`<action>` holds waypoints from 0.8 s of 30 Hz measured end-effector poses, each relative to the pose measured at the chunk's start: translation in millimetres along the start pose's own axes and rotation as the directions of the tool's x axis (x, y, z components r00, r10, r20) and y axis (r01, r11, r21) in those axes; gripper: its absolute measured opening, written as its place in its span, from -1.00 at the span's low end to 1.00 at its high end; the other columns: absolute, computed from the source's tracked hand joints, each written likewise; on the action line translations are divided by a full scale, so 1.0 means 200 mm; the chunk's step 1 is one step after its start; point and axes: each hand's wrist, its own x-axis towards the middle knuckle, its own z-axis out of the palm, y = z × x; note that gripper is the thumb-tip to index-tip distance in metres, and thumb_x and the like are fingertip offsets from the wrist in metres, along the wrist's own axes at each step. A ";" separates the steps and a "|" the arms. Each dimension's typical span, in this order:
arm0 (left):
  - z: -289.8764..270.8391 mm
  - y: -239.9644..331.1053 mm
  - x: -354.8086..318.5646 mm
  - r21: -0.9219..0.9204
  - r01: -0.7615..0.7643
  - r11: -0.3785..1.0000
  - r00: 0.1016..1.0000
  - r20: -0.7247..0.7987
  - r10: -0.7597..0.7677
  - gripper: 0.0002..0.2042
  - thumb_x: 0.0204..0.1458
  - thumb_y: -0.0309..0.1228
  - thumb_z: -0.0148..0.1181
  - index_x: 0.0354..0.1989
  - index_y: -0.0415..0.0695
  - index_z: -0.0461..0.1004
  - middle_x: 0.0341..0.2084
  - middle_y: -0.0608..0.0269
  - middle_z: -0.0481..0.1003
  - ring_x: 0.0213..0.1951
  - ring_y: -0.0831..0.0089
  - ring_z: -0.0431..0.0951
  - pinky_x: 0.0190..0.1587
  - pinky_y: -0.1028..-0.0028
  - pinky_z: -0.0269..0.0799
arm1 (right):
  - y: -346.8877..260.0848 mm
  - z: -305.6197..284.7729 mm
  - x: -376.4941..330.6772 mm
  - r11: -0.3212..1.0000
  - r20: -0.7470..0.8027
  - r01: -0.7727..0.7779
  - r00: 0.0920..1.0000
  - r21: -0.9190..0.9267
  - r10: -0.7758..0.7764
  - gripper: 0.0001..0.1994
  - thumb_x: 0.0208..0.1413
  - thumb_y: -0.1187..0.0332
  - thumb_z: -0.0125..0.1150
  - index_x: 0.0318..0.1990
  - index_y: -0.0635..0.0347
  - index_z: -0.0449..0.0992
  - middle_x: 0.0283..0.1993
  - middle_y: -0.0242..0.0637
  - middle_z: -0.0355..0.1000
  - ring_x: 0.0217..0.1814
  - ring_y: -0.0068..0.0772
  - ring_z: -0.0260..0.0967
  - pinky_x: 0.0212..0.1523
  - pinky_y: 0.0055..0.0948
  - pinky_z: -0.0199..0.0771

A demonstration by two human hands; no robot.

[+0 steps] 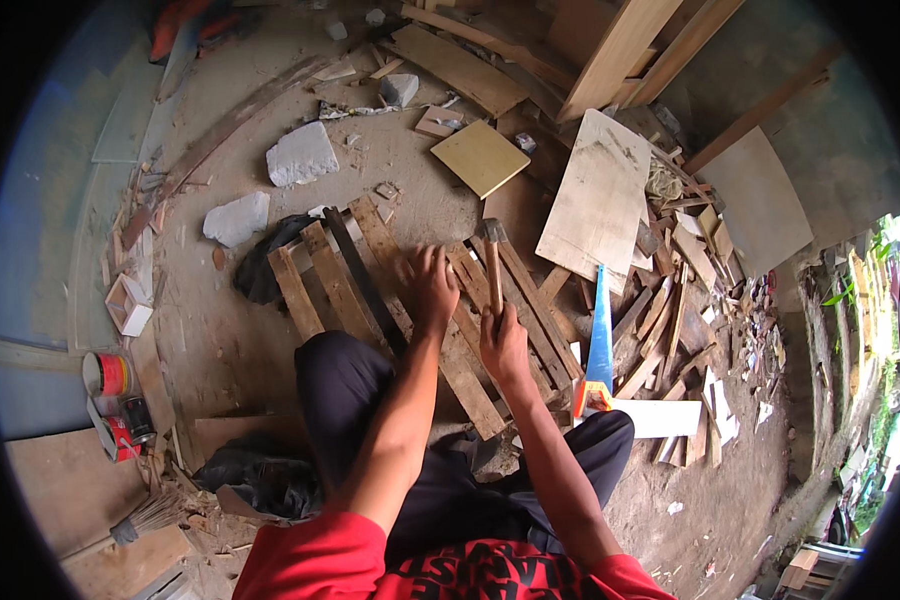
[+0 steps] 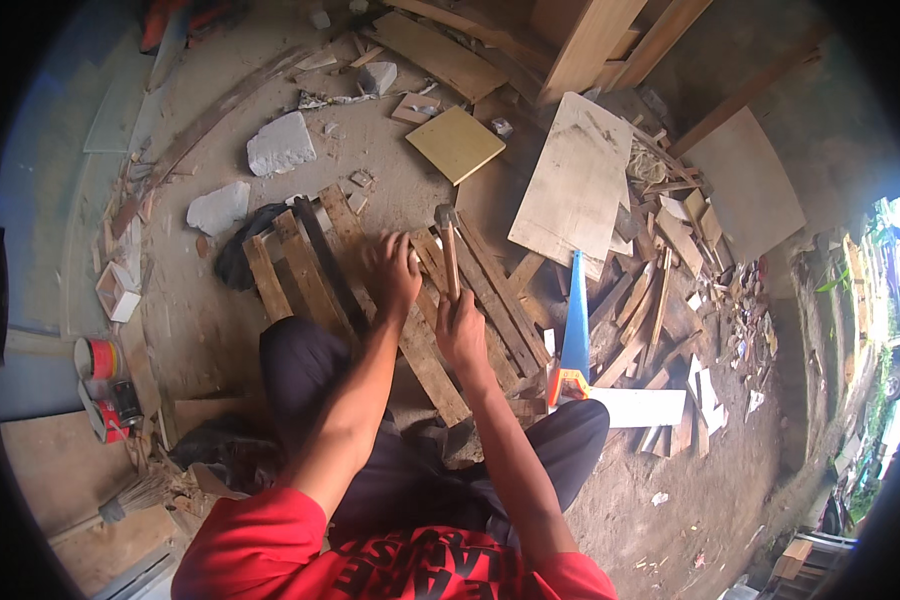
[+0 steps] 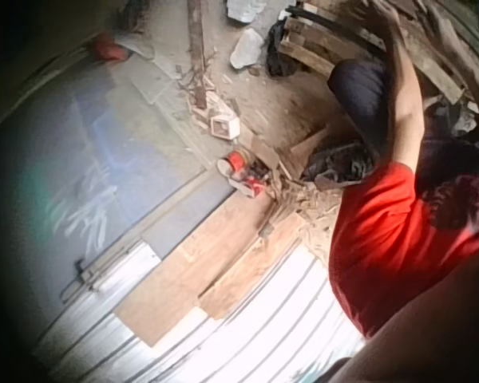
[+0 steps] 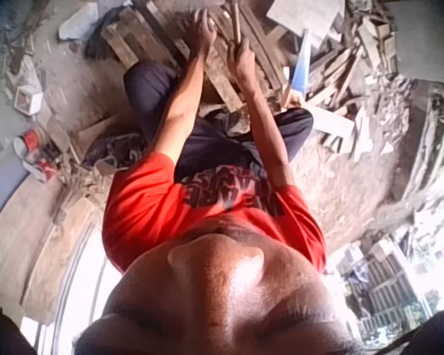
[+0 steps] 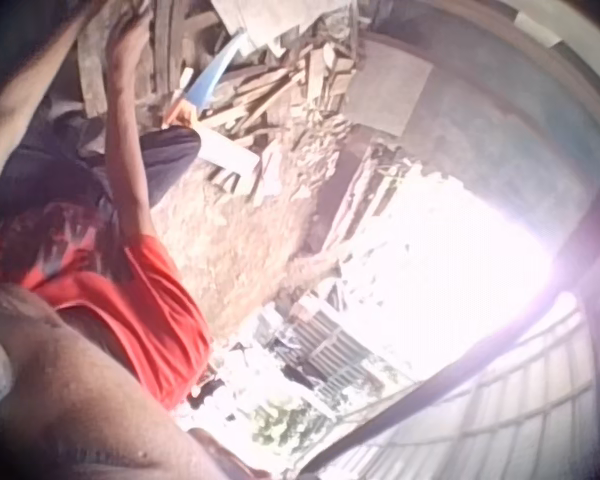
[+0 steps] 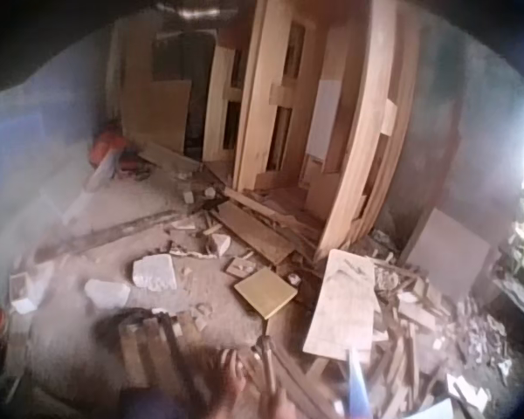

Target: The person sits on the floor and uses a hammer to drive nails into wooden planks to assemble a wooden pallet. The person repeatedly picks up nails from a plastic bag and hammers them into the wood.

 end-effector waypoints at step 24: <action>-0.08 0.05 -0.18 0.232 0.121 0.965 0.992 0.000 -0.124 -0.48 0.22 -0.30 -0.04 0.40 0.11 0.24 0.40 -0.08 0.13 0.42 -0.07 0.08 0.25 -0.01 0.24 | 0.05 0.10 0.02 0.996 0.079 0.053 0.996 -0.065 -0.048 -0.74 0.38 0.26 0.00 -0.24 0.30 0.26 -0.54 0.27 0.38 -0.44 0.46 0.37 -0.57 0.06 0.26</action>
